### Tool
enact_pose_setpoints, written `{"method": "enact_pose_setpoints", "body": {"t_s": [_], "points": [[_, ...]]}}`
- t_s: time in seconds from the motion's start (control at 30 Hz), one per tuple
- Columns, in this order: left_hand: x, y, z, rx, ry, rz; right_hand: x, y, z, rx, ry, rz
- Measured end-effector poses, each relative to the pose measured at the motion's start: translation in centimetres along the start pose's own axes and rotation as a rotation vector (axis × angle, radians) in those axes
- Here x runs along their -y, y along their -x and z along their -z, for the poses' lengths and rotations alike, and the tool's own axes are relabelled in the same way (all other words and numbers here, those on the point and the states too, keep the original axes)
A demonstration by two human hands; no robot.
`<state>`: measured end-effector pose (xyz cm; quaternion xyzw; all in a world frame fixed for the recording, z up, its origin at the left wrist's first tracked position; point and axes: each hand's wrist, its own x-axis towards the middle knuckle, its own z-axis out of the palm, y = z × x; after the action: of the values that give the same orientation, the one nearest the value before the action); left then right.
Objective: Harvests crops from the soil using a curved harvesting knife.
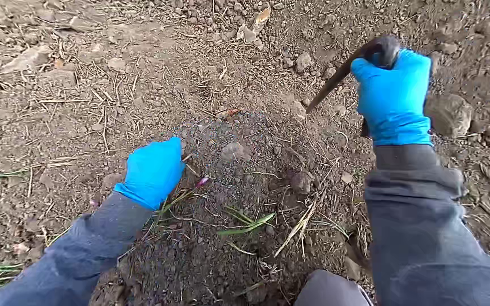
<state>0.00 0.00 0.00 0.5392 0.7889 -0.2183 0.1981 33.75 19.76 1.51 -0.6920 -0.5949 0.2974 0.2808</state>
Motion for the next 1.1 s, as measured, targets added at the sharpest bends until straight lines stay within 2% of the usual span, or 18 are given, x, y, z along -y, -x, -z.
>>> {"method": "enact_pose_setpoints", "body": {"t_s": [0.07, 0.1, 0.2, 0.27, 0.33, 0.4, 0.47, 0.53, 0.6, 0.67, 0.73, 0.8, 0.87, 0.93, 1.0, 1.1], "points": [[2.9, -0.4, -1.1, 0.053, 0.034, -0.057, -5.4, -1.0, -6.0, 0.151, 0.08, -0.189], [3.3, -1.0, -0.5, 0.047, 0.132, -0.114, -6.8, -1.3, -7.3, 0.204, 0.104, -0.251], [0.8, -3.3, 2.2, -0.073, 0.471, -0.291, -8.3, -0.4, -7.7, 0.212, 0.087, -0.284], [-4.3, -6.2, 3.9, -0.141, 0.635, -0.398, -8.2, 0.8, -7.2, 0.13, 0.05, -0.299], [-11.1, -9.3, 4.7, -0.184, 0.652, -0.509, -8.1, 1.9, -7.4, 0.093, -0.017, -0.339], [-18.8, -12.3, 3.9, -0.202, 0.473, -0.615, -8.3, 2.3, -6.9, 0.167, -0.108, -0.357], [-25.4, -14.8, 0.9, -0.179, 0.217, -0.716, -6.4, 2.8, -4.1, 0.21, -0.152, -0.314], [-29.2, -16.4, -2.4, -0.133, 0.04, -0.739, -2.1, 4.2, 0.5, 0.149, -0.03, -0.182], [-30.1, -17.1, -3.7, -0.128, 0.005, -0.73, 0.6, 6.6, 4.3, 0.085, 0.057, -0.023], [-28.8, -18.2, -2.7, -0.154, 0.075, -0.761, -0.5, 7.5, 4.5, 0.06, 0.069, 0.0], [-25.5, -18.8, 0.1, -0.173, 0.195, -0.754, -4.1, 6.8, 1.3, 0.124, 0.152, -0.134], [-20.8, -18.3, 3.5, -0.162, 0.31, -0.737, -6.3, 6.3, -1.1, 0.184, 0.262, -0.222], [-14.4, -16.8, 5.5, -0.116, 0.409, -0.695, -6.5, 6.2, -2.0, 0.218, 0.299, -0.244], [-7.8, -13.2, 6.2, -0.026, 0.462, -0.584, -6.5, 6.6, -2.3, 0.205, 0.289, -0.24], [-2.9, -8.4, 6.2, 0.047, 0.452, -0.464, -6.7, 6.7, -2.1, 0.179, 0.272, -0.226], [1.2, -0.7, 3.6, 0.207, 0.338, -0.306, -7.2, 7.2, -2.0, 0.162, 0.266, -0.186]]}}
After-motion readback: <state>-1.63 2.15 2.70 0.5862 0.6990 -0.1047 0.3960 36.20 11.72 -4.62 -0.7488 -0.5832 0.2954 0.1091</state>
